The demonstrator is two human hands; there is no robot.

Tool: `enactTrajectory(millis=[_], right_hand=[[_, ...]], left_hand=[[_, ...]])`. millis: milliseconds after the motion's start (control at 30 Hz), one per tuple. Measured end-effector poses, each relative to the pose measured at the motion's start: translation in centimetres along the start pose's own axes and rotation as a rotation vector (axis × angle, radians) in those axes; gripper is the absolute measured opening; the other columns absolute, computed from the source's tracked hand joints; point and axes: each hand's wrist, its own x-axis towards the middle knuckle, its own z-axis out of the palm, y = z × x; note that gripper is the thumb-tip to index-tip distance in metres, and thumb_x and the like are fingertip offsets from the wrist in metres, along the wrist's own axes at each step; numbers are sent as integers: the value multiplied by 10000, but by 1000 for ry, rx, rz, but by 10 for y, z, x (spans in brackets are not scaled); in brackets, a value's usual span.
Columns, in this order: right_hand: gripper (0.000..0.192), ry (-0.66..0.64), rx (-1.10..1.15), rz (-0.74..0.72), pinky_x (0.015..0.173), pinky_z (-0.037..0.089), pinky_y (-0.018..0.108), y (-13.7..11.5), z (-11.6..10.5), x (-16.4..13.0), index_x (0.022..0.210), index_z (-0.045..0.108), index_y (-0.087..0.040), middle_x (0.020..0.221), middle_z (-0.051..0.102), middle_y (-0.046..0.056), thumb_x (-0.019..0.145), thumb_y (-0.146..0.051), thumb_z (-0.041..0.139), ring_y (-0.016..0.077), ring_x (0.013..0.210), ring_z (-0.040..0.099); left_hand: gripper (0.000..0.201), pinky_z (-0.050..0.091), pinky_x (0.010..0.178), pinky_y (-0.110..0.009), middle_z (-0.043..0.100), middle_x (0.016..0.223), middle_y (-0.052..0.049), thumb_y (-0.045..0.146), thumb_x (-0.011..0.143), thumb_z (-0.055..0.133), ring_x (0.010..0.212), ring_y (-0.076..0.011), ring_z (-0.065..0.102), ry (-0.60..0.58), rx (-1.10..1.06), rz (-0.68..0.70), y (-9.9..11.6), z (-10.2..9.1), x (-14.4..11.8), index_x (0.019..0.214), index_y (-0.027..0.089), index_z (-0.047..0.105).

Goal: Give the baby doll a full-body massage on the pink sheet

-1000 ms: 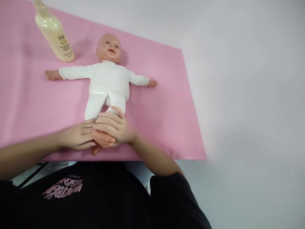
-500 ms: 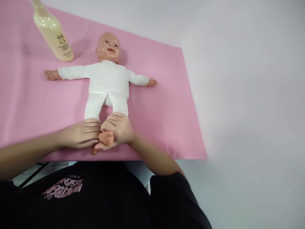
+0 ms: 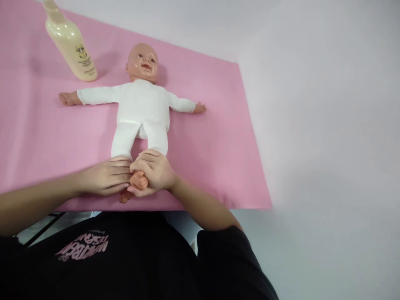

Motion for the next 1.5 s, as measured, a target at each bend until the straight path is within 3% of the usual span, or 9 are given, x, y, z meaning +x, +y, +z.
enactTrajectory(millis=[167,400,567,733,833,1033,1233,1500], right_hand=[[488,78,-12,-54,775,638,402,0,0,-1,1158,613,-184,830,708,22,1024,-633,475,190,763,733],[385,96,49,-42,766,649,413,-2,2,-1,1060,598,-197,785,698,12,1042,-566,491,191,693,715],[474,147,100,-101,758,646,409,-3,2,3,1213,603,-130,816,694,40,1074,-547,425,203,754,712],[516,128,115,-68,796,643,415,-3,4,0,1287,588,-151,852,698,30,1041,-598,509,203,801,726],[445,129,92,-84,794,645,408,-5,4,1,1233,605,-170,844,699,25,1047,-559,498,197,794,734],[180,90,41,-148,812,649,360,-9,2,1,1030,621,-217,846,694,27,1025,-274,450,161,751,693],[108,-80,-11,-138,865,629,419,-7,4,-10,909,586,-242,897,680,48,983,-319,569,193,835,693],[180,39,28,-193,771,605,329,-9,0,4,859,620,-237,767,633,6,1004,-296,532,161,714,641]], left_hand=[[325,576,936,-378,790,1002,-82,259,1099,480,928,-210,685,-5,-27,-29,1,-1,1,952,201,764],[303,578,927,-379,776,958,-82,234,1094,488,898,-214,672,39,-41,4,1,-1,4,942,177,743],[288,578,928,-377,777,965,-77,245,1090,503,917,-215,677,14,-37,-24,1,0,1,956,198,753],[289,578,935,-381,769,948,-79,251,1087,513,918,-215,679,-10,-64,-57,1,1,-1,939,206,757],[284,581,940,-384,765,952,-82,246,1088,510,927,-218,678,-11,-49,-36,0,1,-1,945,203,752],[273,581,962,-383,755,955,-79,258,1093,506,966,-221,668,22,-37,-21,0,2,-2,970,208,744],[296,569,980,-387,759,975,-68,274,1097,496,963,-215,661,-22,-62,-51,0,3,-4,956,219,749],[370,555,959,-375,765,927,-66,271,1126,449,918,-210,668,-5,-23,10,-1,5,-1,910,203,741]])
